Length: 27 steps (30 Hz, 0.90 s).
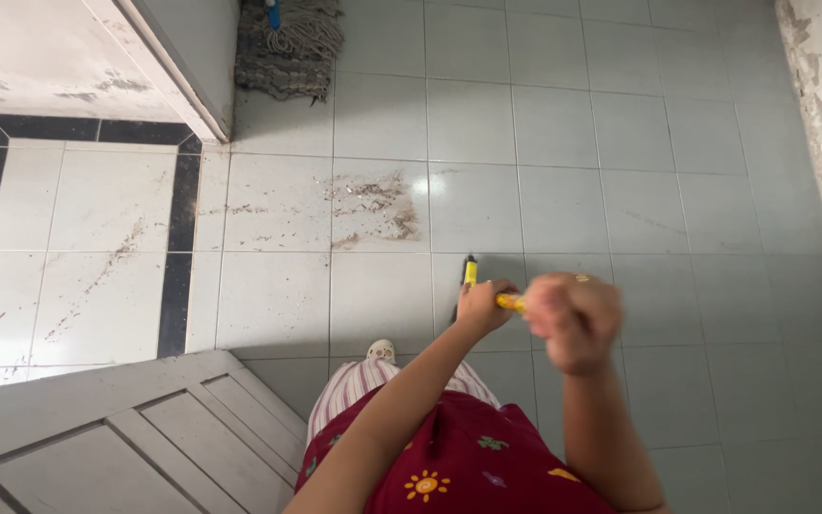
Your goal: The recorder sweeps dirt and debris across a tiled floor using a yellow broom.
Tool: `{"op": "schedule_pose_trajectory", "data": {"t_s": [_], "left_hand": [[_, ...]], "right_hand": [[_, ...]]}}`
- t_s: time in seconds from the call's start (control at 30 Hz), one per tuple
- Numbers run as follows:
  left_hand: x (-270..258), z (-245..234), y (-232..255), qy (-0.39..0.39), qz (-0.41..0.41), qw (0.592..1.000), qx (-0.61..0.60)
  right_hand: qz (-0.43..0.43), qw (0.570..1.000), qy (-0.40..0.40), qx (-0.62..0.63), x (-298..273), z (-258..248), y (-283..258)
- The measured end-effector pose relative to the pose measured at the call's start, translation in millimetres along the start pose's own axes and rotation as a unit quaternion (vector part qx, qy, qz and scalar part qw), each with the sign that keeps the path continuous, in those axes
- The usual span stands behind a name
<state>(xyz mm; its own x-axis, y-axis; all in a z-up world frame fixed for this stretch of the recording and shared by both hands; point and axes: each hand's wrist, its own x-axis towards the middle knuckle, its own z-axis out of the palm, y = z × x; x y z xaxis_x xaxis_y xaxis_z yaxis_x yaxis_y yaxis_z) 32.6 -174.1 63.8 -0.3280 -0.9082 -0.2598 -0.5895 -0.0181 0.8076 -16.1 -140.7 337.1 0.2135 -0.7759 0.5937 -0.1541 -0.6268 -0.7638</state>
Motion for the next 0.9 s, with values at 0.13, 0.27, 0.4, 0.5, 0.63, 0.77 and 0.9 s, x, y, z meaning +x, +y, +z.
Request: {"op": "schedule_pose_trajectory", "data": {"t_s": [0.13, 0.27, 0.4, 0.5, 0.63, 0.77, 0.9], "left_hand": [[18, 3, -39, 0.039, -0.028, 0.999, -0.006], [18, -21, -75, 0.096, -0.071, 0.991, 0.063], [8, -45, -102, 0.130, -0.109, 0.980, 0.107], [8, -55, -92, 0.139, -0.124, 0.974, 0.128], [18, -47, -46, 0.142, -0.100, 0.976, 0.133], [27, -28, 23, 0.097, -0.018, 0.990, 0.100], [41, 4, 49, 0.039, -0.003, 0.998, 0.051]], "right_hand": [[0.004, 0.997, -0.017, 0.078, 3, 1, 16], [0.011, 0.982, 0.059, 0.180, -7, -4, 56], [0.026, 0.970, 0.118, 0.213, -18, -2, 82], [0.027, 0.962, 0.145, 0.228, -25, -11, 87], [0.011, 0.954, 0.173, 0.243, -6, -63, 70], [-0.029, 0.971, 0.163, 0.170, 25, -99, 21], [-0.010, 0.994, 0.085, 0.064, 35, -85, 6]]}}
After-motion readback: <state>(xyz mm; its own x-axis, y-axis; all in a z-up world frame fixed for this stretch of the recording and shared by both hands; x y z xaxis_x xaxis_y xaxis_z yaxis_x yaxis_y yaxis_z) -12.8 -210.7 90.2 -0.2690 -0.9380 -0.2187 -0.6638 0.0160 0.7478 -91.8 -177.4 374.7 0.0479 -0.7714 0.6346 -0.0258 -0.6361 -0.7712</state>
